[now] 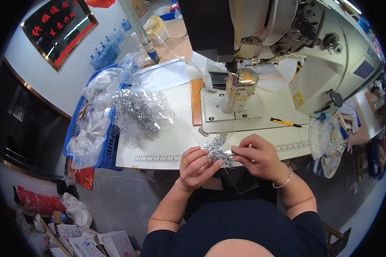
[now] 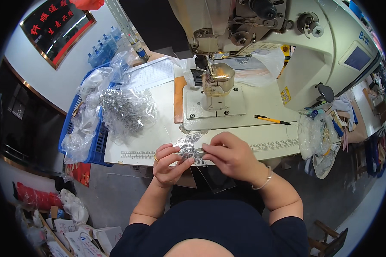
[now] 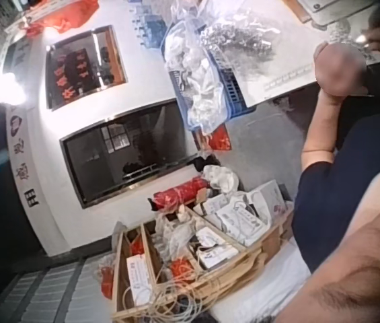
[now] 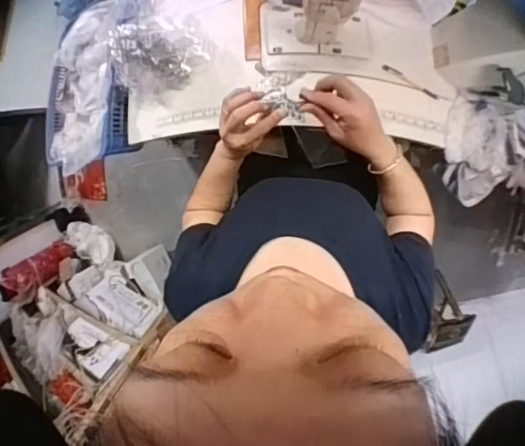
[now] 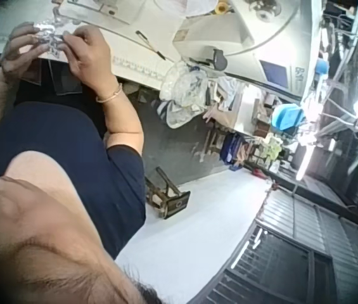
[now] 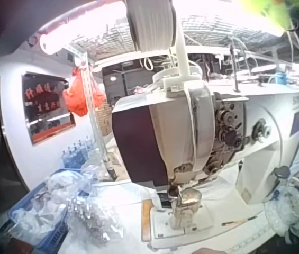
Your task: The person uses a sewing machine to stitch a silver, star-shaped decorative item. They repeatedly position the item under the needle, sew a short segment, and then trim the excess thread with scissors. The person handles the item by hand throughout the process, occasionally adjusting its orientation.
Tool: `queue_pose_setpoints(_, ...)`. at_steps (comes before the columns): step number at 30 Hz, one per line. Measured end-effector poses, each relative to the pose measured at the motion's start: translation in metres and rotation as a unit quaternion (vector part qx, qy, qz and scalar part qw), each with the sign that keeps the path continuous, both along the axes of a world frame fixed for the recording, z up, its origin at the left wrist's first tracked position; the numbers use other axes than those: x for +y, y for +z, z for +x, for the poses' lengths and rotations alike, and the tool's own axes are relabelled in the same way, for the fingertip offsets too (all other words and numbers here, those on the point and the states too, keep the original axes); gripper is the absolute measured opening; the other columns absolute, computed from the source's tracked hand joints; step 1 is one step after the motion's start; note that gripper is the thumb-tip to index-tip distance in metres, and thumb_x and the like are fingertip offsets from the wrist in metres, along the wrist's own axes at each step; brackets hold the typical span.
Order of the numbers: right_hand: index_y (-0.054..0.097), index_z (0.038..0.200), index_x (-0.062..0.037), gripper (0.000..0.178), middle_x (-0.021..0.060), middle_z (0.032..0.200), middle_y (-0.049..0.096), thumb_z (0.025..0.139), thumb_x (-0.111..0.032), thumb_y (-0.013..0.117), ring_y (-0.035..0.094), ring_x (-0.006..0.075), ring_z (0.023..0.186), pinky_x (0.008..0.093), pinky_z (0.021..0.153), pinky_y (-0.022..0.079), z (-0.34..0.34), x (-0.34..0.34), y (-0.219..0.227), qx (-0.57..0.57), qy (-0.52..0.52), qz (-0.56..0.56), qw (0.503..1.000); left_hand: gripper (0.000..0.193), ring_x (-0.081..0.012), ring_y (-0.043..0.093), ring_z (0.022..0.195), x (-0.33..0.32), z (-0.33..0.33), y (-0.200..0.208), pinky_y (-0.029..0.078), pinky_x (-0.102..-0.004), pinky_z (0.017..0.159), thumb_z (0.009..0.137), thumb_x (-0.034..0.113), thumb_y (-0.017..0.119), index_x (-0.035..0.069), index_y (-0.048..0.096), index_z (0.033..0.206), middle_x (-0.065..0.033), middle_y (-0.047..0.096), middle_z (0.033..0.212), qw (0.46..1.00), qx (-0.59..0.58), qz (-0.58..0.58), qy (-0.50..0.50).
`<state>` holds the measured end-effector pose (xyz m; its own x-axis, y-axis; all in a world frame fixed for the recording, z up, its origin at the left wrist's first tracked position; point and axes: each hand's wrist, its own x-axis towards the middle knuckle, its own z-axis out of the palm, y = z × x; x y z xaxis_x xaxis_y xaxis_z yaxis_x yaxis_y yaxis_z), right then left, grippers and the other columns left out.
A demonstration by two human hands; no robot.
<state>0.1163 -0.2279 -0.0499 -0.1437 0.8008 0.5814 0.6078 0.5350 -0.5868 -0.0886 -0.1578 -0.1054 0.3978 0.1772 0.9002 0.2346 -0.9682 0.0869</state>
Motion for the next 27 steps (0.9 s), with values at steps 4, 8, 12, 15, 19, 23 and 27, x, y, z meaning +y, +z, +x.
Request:
queue_pose_setpoints(4, 0.067, 0.091, -0.0055, 0.023, 0.0057, 0.078, 0.057, 0.069, -0.006, 0.074, 0.057, 0.0193, 0.065, 0.0279, 0.054, 0.047, -0.012, 0.007, -0.013, -0.048, -0.025, 0.036, 0.998, 0.037, -0.019, 0.055, 0.088, -0.003, 0.003, 0.0, 0.052, -0.0358, 0.077, 0.058, -0.002, 0.071, 0.018, 0.07, 0.089, 0.0001, 0.049, 0.088, 1.0, -0.003, 0.018, 0.02)
queue_pose_setpoints(8, 0.067, 0.089, -0.005, 0.023, 0.0056, 0.078, 0.057, 0.068, -0.005, 0.075, 0.057, 0.0192, 0.064, 0.0279, 0.053, 0.047, -0.017, 0.01, -0.013, -0.046, -0.016, 0.044, 0.998, 0.038, -0.0187, 0.054, 0.088, -0.003, 0.003, -0.001, 0.052, -0.035, 0.078, 0.057, -0.002, 0.07, 0.018, 0.07, 0.09, 0.0001, 0.049, 0.088, 1.0, -0.002, 0.023, 0.021)
queue_pose_setpoints(12, 0.066, 0.088, -0.0048, 0.022, 0.0065, 0.079, 0.057, 0.067, -0.003, 0.074, 0.058, 0.0201, 0.066, 0.0286, 0.054, 0.048, -0.015, 0.01, -0.016, -0.025, -0.033, 0.054, 0.998, 0.038, -0.0187, 0.054, 0.088, -0.004, 0.002, -0.002, 0.053, -0.0352, 0.078, 0.057, -0.002, 0.07, 0.017, 0.07, 0.089, -0.0005, 0.049, 0.088, 1.0, 0.003, 0.022, 0.018)
queue_pose_setpoints(15, 0.066, 0.088, -0.0054, 0.023, 0.007, 0.081, 0.058, 0.068, -0.005, 0.074, 0.058, 0.0215, 0.067, 0.0296, 0.056, 0.048, -0.008, 0.004, -0.011, -0.01, -0.055, 0.03, 0.998, 0.037, -0.0191, 0.054, 0.088, -0.002, 0.0, -0.005, 0.053, -0.0345, 0.076, 0.057, -0.004, 0.07, 0.016, 0.07, 0.088, -0.0012, 0.049, 0.089, 0.999, -0.007, 0.031, 0.018)
queue_pose_setpoints(19, 0.065, 0.088, -0.0048, 0.02, 0.0096, 0.083, 0.057, 0.069, -0.005, 0.073, 0.058, 0.0254, 0.069, 0.0315, 0.06, 0.048, 0.009, 0.012, -0.016, 0.0, -0.135, 0.007, 0.991, 0.036, -0.0207, 0.057, 0.083, -0.006, -0.005, -0.006, 0.053, -0.0312, 0.071, 0.058, -0.007, 0.069, 0.011, 0.068, 0.09, -0.0041, 0.054, 0.088, 0.997, -0.042, -0.059, 0.015)
queue_pose_setpoints(23, 0.062, 0.086, -0.0033, 0.016, 0.0123, 0.084, 0.056, 0.072, -0.005, 0.07, 0.057, 0.0308, 0.077, 0.0357, 0.066, 0.046, 0.05, 0.021, -0.056, -0.074, -0.216, -0.042, 0.973, 0.029, -0.0231, 0.06, 0.074, -0.011, -0.006, 0.002, 0.052, -0.0277, 0.067, 0.065, -0.009, 0.069, 0.005, 0.064, 0.09, -0.0098, 0.059, 0.084, 0.942, -0.171, -0.287, 0.028)
queue_pose_setpoints(27, 0.061, 0.088, -0.0028, 0.019, 0.012, 0.085, 0.056, 0.072, -0.004, 0.069, 0.056, 0.0304, 0.077, 0.0356, 0.066, 0.046, 0.054, 0.028, -0.078, -0.127, -0.191, -0.045, 0.972, 0.028, -0.017, 0.062, 0.076, -0.008, -0.017, -0.002, 0.051, -0.0246, 0.069, 0.078, -0.005, 0.065, 0.0, 0.057, 0.104, -0.008, 0.062, 0.09, 0.718, -0.375, -0.578, -0.097)
